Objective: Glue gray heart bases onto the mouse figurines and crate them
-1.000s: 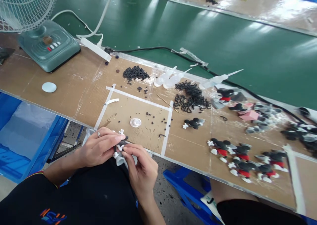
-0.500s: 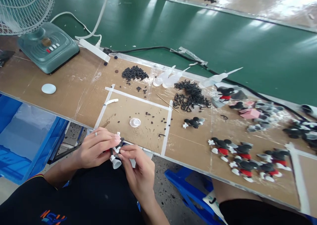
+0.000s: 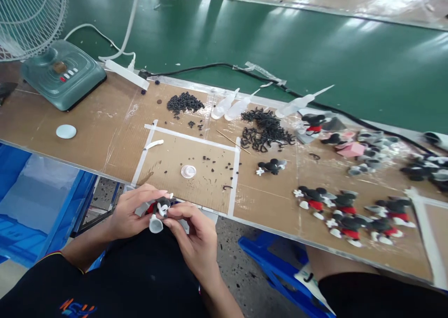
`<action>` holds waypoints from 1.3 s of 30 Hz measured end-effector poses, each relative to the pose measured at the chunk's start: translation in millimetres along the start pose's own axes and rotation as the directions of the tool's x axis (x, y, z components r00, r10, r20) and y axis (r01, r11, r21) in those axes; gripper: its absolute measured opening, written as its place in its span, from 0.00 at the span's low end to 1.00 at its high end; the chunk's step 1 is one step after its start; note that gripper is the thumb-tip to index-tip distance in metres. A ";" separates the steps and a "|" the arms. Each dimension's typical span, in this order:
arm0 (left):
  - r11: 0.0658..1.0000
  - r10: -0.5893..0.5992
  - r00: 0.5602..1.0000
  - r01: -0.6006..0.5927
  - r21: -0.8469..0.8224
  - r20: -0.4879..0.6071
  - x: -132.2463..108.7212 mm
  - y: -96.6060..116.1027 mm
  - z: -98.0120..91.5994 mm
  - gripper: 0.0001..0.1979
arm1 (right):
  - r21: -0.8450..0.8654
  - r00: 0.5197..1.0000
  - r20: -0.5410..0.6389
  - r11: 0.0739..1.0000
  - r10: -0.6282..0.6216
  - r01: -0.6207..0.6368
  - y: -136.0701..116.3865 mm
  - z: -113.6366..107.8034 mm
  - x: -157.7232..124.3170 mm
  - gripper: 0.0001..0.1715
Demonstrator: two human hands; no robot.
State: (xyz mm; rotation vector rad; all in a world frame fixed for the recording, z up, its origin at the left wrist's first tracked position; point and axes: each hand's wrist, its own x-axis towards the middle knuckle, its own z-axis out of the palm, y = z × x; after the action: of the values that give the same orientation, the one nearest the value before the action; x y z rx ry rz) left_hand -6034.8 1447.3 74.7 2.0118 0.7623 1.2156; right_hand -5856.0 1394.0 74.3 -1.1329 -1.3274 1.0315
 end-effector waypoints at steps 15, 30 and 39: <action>0.864 -0.223 0.975 0.190 -0.466 -0.017 -19.8 -9.4 18.9 0.25 | -0.289 0.984 0.063 0.940 -0.169 0.179 -25.9 4.0 3.1 0.18; 0.841 -0.226 0.974 0.189 -0.506 -0.011 -22.4 -12.2 16.6 0.24 | -0.325 0.980 0.036 0.925 -0.195 0.196 -31.7 14.6 4.3 0.14; 0.984 -0.018 1.000 0.020 -0.179 0.011 -16.8 -4.5 -2.7 0.22 | -0.234 0.976 0.124 0.951 -0.177 0.202 -35.9 10.7 3.7 0.11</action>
State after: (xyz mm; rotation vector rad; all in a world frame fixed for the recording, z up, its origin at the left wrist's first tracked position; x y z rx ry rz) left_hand -6044.6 1438.0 63.3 1.8581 0.6420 1.2179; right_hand -5869.2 1391.5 109.5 -1.1192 -1.6470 0.8072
